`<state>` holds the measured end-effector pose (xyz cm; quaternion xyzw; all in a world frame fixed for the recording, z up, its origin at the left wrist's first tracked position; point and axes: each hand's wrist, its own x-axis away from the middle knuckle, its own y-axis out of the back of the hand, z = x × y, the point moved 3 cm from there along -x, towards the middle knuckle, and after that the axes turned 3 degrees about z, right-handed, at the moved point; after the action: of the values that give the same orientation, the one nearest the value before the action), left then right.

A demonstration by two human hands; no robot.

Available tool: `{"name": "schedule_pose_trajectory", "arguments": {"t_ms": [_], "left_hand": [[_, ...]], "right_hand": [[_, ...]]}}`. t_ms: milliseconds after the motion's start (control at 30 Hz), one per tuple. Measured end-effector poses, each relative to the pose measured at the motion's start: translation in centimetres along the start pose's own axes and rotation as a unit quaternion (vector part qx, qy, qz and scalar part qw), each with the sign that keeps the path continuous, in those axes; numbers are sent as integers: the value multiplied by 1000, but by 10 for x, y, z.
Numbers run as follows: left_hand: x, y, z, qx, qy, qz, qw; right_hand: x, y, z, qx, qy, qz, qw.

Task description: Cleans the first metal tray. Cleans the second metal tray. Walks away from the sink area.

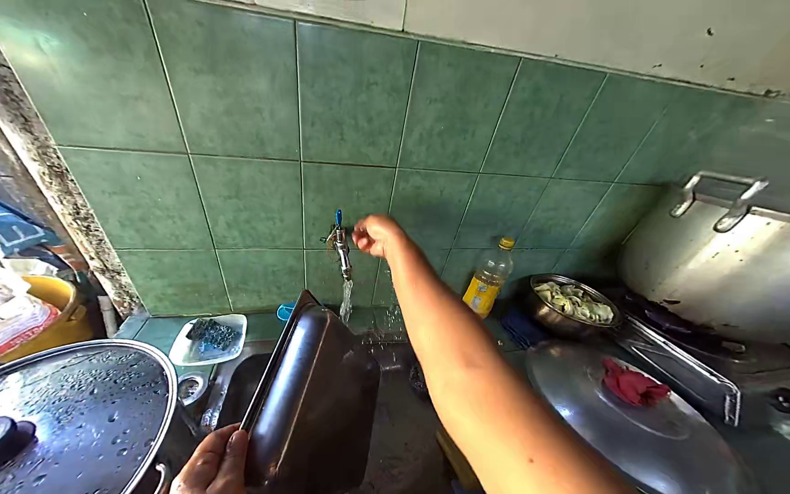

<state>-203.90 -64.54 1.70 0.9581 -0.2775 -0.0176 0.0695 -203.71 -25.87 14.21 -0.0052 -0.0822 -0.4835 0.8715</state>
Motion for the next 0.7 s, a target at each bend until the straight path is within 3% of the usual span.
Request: {"name": "schedule_pose_trajectory", "arguments": {"t_ms": [133, 233, 500, 700], "left_hand": [[4, -5, 0, 30, -10, 12, 999], [4, -5, 0, 42, -21, 15, 999], [8, -4, -3, 51, -25, 8, 998], [10, -5, 5, 42, -37, -6, 998]], "right_hand": [[4, -22, 73, 305, 90, -9, 948], [18, -41, 90, 408, 115, -12, 906], [17, -37, 73, 525, 157, 44, 835], [27, -46, 60, 535, 221, -66, 813]]}}
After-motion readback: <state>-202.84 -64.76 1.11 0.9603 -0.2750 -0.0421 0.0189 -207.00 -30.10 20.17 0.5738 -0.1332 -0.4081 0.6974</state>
